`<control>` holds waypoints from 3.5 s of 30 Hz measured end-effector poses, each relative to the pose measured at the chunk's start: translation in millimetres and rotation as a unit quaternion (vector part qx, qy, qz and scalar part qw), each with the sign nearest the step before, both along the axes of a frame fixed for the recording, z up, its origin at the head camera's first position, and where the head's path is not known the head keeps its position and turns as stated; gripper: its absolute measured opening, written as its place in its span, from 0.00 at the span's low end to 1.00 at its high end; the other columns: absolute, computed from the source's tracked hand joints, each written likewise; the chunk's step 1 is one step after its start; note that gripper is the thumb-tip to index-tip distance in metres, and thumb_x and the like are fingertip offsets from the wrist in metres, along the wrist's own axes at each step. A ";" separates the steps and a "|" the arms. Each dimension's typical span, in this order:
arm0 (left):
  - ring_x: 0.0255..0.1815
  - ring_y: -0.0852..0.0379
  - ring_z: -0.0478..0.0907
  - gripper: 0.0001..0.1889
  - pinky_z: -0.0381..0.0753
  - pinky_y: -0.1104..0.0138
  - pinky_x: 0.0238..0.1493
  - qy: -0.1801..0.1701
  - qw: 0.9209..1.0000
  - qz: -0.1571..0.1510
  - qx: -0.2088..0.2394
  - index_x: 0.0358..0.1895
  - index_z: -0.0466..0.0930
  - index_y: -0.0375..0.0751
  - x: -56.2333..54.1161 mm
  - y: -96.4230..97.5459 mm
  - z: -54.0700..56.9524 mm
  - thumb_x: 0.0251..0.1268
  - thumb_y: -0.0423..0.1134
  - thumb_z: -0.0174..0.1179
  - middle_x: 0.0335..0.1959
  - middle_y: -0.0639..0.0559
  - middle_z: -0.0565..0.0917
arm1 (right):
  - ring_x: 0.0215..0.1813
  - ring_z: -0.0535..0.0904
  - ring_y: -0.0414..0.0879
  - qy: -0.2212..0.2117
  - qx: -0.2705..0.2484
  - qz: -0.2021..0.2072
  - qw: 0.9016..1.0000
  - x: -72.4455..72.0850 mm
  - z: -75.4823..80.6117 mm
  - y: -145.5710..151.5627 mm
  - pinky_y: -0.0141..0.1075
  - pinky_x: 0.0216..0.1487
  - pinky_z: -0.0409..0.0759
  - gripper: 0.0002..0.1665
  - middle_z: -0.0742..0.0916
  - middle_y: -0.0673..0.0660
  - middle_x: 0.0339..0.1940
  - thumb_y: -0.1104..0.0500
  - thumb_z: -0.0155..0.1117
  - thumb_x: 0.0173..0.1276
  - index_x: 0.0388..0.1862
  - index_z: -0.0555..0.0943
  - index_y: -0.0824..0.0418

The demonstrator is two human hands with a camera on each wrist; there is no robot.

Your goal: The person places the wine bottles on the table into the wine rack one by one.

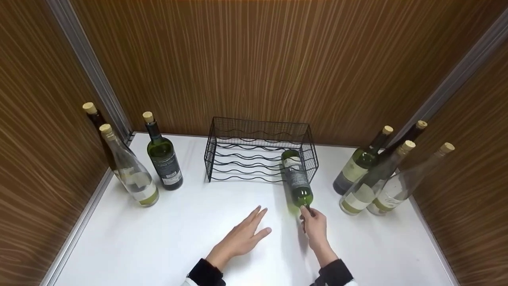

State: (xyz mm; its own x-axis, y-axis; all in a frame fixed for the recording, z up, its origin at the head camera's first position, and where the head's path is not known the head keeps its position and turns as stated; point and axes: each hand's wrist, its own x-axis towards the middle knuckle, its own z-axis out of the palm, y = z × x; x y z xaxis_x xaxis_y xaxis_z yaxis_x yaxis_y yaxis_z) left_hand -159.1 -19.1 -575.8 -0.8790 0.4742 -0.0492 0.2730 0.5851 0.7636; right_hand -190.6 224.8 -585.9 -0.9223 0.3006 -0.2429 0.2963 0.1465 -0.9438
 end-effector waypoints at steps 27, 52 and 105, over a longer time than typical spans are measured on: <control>0.76 0.44 0.53 0.41 0.58 0.42 0.69 -0.003 1.000 0.012 -0.008 0.79 0.52 0.49 -9.1 13.6 -5.4 0.71 0.71 0.32 0.78 0.44 0.53 | 0.31 0.75 0.43 -0.027 0.033 0.006 0.999 -51.7 -9.4 -8.7 0.30 0.27 0.75 0.27 0.81 0.62 0.40 0.51 0.52 0.78 0.60 0.71 0.75; 0.76 0.42 0.54 0.41 0.59 0.39 0.67 -0.005 1.000 0.002 -0.007 0.78 0.53 0.49 -5.8 10.8 -7.8 0.71 0.71 0.32 0.78 0.42 0.54 | 0.60 0.73 0.61 -0.018 0.127 0.025 0.991 -58.4 -13.0 -11.6 0.53 0.64 0.69 0.27 0.77 0.71 0.56 0.51 0.49 0.79 0.62 0.66 0.73; 0.77 0.46 0.51 0.40 0.53 0.49 0.73 -0.056 0.994 0.034 0.086 0.79 0.48 0.48 -14.1 45.1 -13.0 0.73 0.68 0.31 0.77 0.44 0.55 | 0.19 0.72 0.41 -0.049 -0.099 0.034 0.993 -57.5 -11.0 -0.8 0.29 0.16 0.69 0.27 0.81 0.57 0.27 0.49 0.41 0.81 0.57 0.70 0.73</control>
State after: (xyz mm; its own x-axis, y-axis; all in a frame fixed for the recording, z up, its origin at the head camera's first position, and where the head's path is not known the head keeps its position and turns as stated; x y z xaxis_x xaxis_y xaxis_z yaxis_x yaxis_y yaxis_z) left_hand -173.2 26.0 -588.7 -0.9026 0.4245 -0.0708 0.1462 0.4572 0.8773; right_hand -248.1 224.1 -596.9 -0.9080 0.1748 -0.3807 0.3838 -0.0169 -0.9232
